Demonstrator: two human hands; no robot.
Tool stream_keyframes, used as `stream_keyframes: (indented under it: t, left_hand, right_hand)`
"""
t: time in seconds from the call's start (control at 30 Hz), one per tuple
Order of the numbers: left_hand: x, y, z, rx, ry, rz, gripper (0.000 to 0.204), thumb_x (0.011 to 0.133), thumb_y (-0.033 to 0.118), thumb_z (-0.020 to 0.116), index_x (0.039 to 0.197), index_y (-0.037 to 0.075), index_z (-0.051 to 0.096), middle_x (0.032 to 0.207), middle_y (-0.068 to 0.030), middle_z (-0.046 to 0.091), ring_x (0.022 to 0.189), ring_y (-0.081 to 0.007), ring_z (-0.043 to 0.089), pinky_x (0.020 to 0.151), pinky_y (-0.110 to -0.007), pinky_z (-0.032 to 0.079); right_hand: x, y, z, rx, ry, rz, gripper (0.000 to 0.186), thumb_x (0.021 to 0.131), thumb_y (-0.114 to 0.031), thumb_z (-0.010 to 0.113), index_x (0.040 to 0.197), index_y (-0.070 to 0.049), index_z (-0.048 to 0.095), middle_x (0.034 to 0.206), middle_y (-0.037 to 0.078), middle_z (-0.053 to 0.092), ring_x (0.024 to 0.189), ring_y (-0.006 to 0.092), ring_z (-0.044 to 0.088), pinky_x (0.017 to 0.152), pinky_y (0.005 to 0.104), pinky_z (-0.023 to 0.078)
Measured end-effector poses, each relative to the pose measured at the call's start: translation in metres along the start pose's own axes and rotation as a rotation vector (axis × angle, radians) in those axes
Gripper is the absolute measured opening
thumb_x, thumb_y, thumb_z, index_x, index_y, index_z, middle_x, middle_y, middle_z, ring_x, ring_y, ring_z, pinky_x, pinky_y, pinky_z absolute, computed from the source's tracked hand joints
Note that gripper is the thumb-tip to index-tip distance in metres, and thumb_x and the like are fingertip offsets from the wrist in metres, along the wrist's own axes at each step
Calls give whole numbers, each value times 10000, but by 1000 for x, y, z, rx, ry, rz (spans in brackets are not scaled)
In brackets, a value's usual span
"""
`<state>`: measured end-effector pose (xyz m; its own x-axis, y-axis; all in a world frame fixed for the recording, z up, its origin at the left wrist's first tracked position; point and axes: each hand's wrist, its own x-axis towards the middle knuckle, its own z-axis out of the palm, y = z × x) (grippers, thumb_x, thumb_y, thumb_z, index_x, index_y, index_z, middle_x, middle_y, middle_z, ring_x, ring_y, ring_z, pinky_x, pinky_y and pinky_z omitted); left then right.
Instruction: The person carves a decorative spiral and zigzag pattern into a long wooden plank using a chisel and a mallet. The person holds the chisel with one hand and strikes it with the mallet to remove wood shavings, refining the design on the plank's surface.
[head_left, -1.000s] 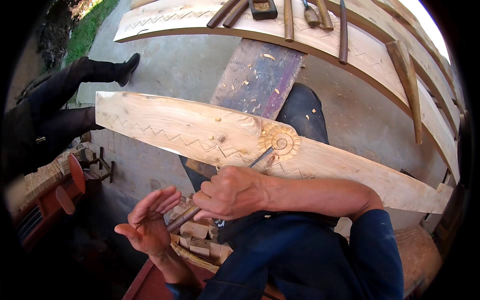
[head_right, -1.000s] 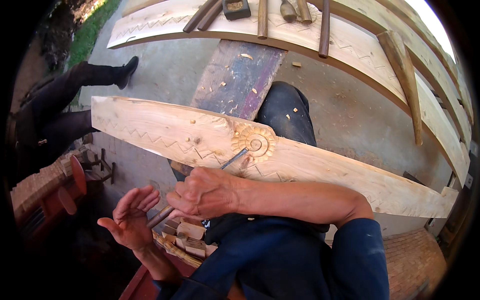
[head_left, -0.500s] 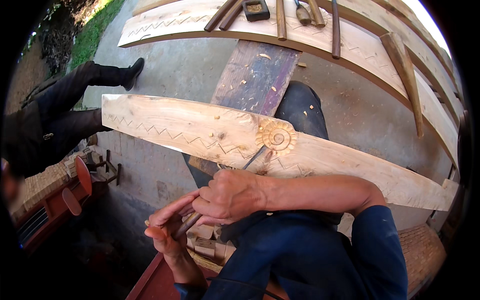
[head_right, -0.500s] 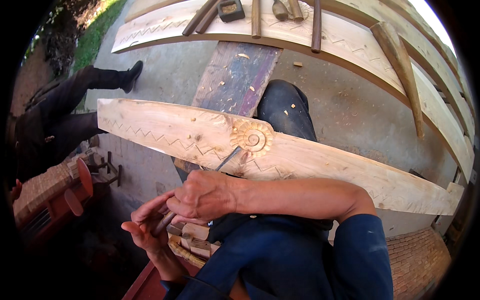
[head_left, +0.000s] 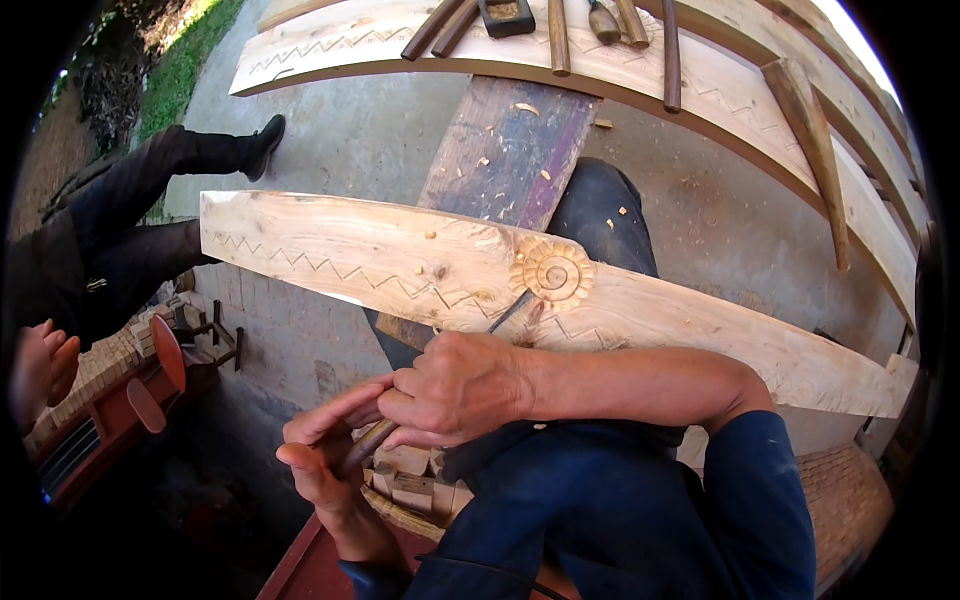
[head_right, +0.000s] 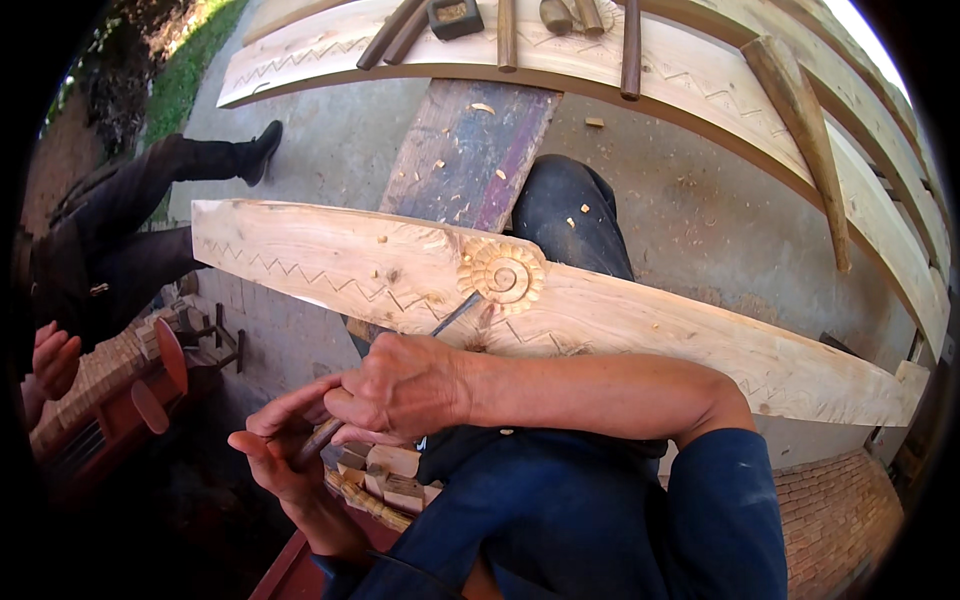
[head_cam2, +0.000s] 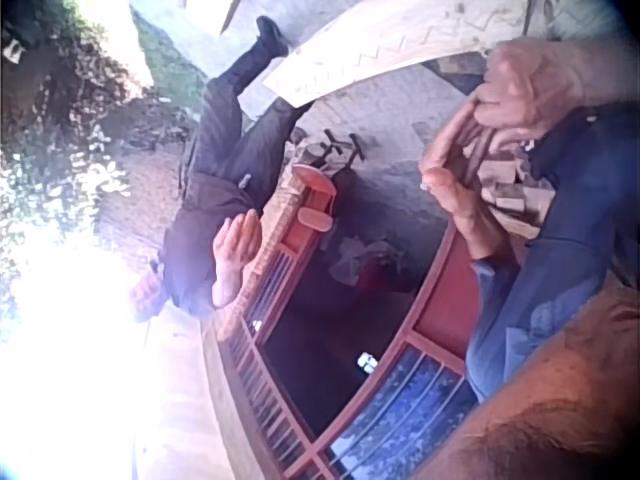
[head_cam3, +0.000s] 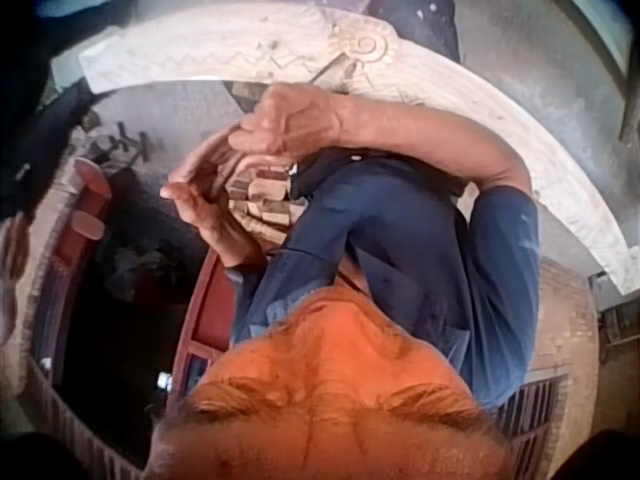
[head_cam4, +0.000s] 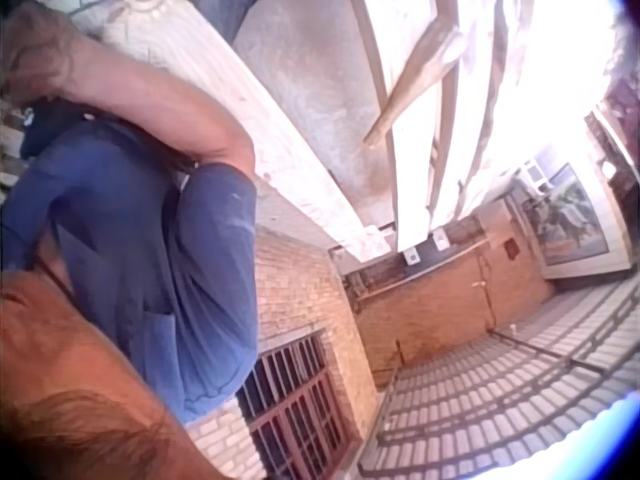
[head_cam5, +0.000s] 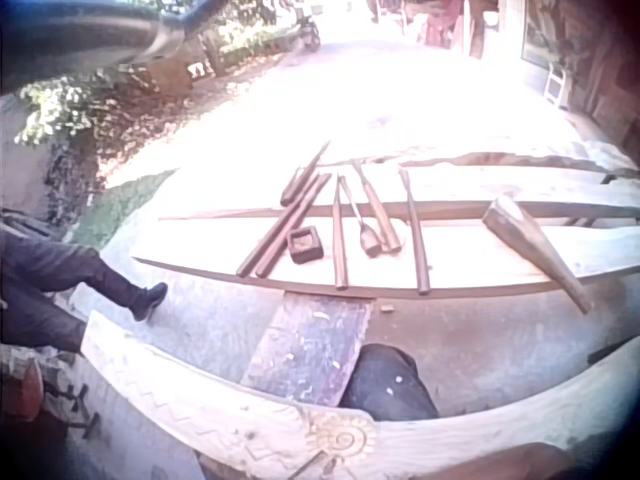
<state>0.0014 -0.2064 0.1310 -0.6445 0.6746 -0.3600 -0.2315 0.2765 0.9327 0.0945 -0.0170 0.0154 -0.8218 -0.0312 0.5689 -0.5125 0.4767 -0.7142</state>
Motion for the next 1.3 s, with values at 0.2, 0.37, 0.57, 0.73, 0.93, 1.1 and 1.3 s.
stream_keyframes:
  t: [0.2,0.37,0.57,0.73,0.93,1.1,1.3]
  left_hand:
    - [12,-6,-10,34,-29,-3,1181,1011,889,408,1264,-233,676,1287,-392,714,1162,-430,767,1029,-490,638]
    - [18,-13,-16,29,-56,-14,1200,1005,913,354,1299,-205,674,1307,-402,708,1179,-450,760,1073,-511,604]
    - [10,-2,-43,-132,224,315,1363,901,1017,275,1328,-223,645,1304,-410,703,1195,-506,746,1084,-580,598]
    - [26,-18,-15,43,46,195,1432,832,1070,226,1279,-211,684,1295,-389,718,1223,-481,741,1109,-580,580]
    - [25,-4,-31,-57,106,284,1436,794,1088,303,1279,-207,686,1274,-395,725,1228,-475,739,1105,-575,583]
    - [38,-12,-19,139,-13,275,1424,795,1087,303,1235,-207,700,1241,-389,738,1203,-459,753,1084,-541,602]
    - [29,-4,-41,36,141,387,1304,910,1014,297,1188,-182,733,1250,-381,738,1195,-474,751,1097,-549,589]
  right_hand:
    - [1,4,4,7,22,26,427,925,-455,819,849,-109,581,703,58,607,561,244,695,479,377,553]
    - [2,6,3,15,-42,71,446,982,-476,758,872,-89,566,713,105,650,626,337,732,539,439,583]
    - [8,6,2,-80,34,27,431,965,-474,789,843,-120,575,677,45,549,549,237,656,484,375,527]
    - [4,8,3,-106,37,38,432,971,-470,789,829,-122,577,673,40,538,545,233,646,484,374,523]
    - [6,7,0,-76,22,66,423,949,-447,814,817,-118,583,674,43,556,559,242,657,495,380,528]
    - [4,10,-5,-81,49,74,422,937,-447,823,818,-117,589,679,52,568,564,258,659,506,389,535]
    - [0,12,3,-106,39,83,409,952,-436,806,834,-109,590,679,53,562,570,253,661,514,389,544]
